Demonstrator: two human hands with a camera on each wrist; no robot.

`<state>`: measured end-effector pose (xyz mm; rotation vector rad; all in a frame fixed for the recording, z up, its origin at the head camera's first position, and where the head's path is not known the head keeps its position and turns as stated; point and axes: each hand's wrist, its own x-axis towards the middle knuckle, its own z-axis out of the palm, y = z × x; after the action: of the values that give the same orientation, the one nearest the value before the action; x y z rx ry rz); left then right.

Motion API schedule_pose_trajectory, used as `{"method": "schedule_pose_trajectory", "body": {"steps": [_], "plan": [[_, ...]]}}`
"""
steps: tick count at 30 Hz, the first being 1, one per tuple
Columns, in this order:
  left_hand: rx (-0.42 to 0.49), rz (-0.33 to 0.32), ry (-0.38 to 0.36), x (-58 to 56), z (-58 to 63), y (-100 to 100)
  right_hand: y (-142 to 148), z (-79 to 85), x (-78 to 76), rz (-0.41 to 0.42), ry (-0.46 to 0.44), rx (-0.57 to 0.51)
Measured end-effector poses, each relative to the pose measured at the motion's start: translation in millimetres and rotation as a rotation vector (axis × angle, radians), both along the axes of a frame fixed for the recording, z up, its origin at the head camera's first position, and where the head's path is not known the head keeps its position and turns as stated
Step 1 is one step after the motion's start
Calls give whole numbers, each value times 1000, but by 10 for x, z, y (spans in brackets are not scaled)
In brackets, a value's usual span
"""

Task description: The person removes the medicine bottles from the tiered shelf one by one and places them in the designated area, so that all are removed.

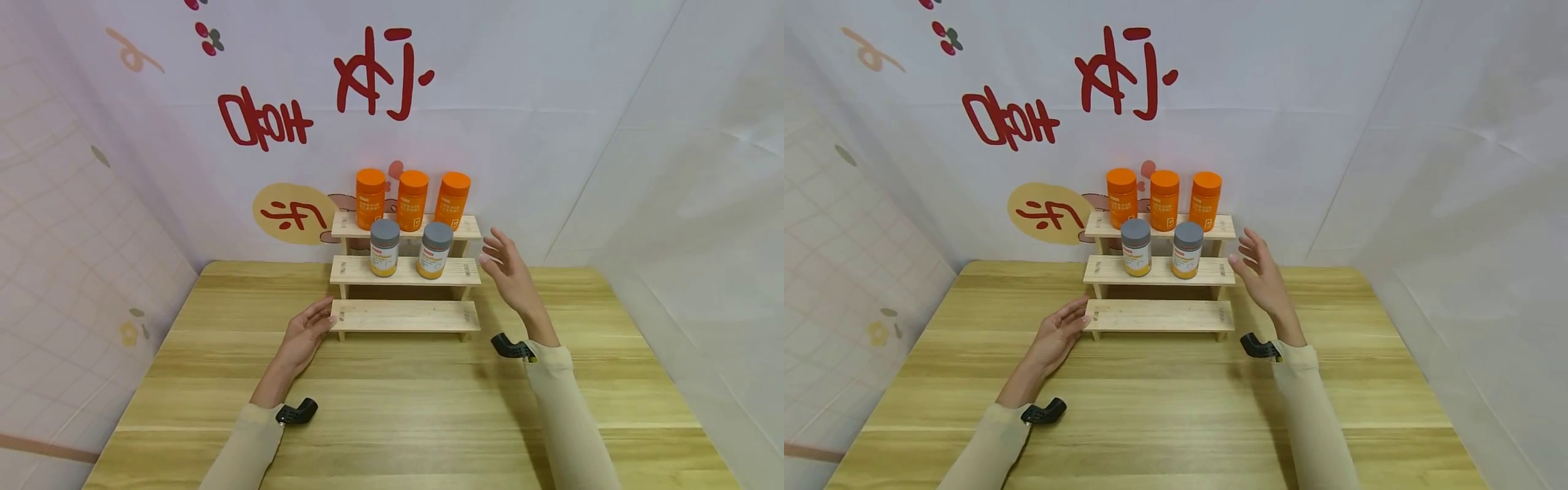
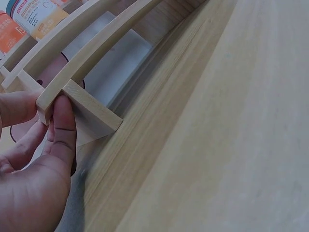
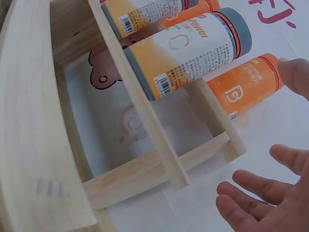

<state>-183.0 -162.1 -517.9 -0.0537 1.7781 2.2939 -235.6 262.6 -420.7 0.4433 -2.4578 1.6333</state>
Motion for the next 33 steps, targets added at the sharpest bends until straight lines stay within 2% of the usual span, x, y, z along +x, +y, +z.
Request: {"method": "schedule_pose_trajectory", "body": {"steps": [16, 23, 33], "plan": [[2, 6, 20, -45, 10, 56, -30, 365, -215, -24, -14, -14], [-3, -4, 36, -16, 2, 31, -109, 493, -325, -7, -32, -38], [11, 18, 20, 15, -34, 6, -171, 666, -483, -4, -67, -19]]}}
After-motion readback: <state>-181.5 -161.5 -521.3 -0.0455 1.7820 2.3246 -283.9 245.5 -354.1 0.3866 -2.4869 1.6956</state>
